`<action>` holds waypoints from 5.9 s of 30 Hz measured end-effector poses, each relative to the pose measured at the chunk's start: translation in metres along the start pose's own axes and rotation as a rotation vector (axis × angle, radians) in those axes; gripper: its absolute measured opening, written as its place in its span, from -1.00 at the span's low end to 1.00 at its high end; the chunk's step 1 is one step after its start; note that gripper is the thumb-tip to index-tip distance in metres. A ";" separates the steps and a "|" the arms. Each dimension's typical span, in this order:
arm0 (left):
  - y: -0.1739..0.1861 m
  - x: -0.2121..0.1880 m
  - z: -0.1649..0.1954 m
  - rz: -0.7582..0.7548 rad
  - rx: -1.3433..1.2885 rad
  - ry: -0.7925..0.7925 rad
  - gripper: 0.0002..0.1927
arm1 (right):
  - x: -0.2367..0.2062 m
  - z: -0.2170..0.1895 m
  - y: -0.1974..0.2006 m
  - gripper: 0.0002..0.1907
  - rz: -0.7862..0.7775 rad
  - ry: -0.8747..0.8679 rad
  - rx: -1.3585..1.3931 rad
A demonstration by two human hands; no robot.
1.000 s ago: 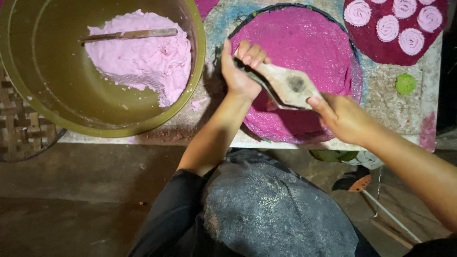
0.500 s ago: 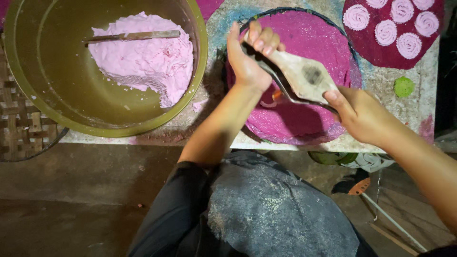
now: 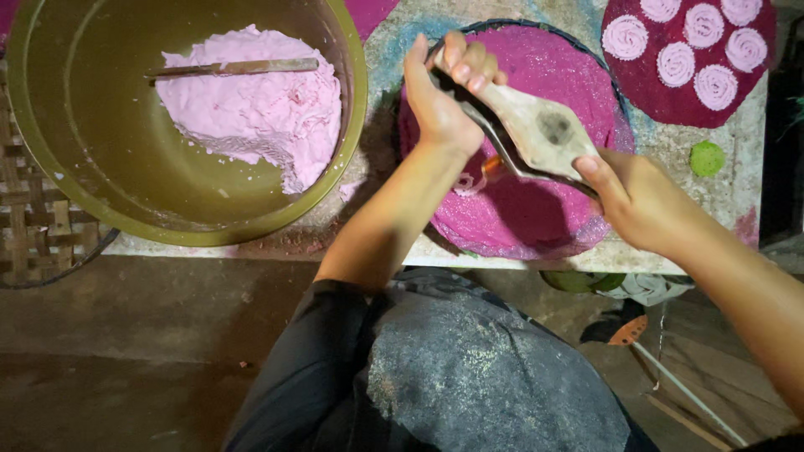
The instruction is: The person sits at a workbench and uses a hand-held extruder press to pipe pink batter into rosette shapes onto round trays lined with paper cups. They reload the press with batter from a large bowl between rosettes and press the batter out onto the trays one at a time.
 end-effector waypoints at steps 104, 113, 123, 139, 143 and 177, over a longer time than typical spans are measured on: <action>-0.123 -0.138 0.426 -0.212 1.941 -0.183 -0.35 | 0.100 -0.437 -0.013 -0.56 0.188 0.911 -0.010; -0.234 -0.197 0.408 -0.787 1.973 0.613 -0.44 | 0.015 -0.477 0.026 -0.36 0.356 1.614 -0.309; -0.180 -0.156 0.463 -0.747 2.050 0.618 -0.45 | 0.027 -0.411 -0.014 -0.56 -0.255 1.247 0.225; -0.045 -0.147 0.451 0.300 1.146 0.558 -0.75 | 0.062 -0.429 0.037 -0.51 0.983 1.092 -0.404; -0.054 -0.149 0.455 0.334 1.200 0.481 -0.77 | 0.039 -0.431 0.024 -0.51 0.928 1.171 -0.167; -0.056 -0.190 0.526 0.159 1.624 -0.795 -0.37 | 0.242 -0.512 -0.060 -0.72 -0.074 0.827 -0.570</action>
Point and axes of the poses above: each hand's wrist, its own x-axis towards the middle knuckle, its own y-axis out of the back of the hand, z = x × y, the point moved 4 cm from there along x, towards the middle knuckle, and after that the axes turned 12 degrees about -x, right-handed, at the moved point
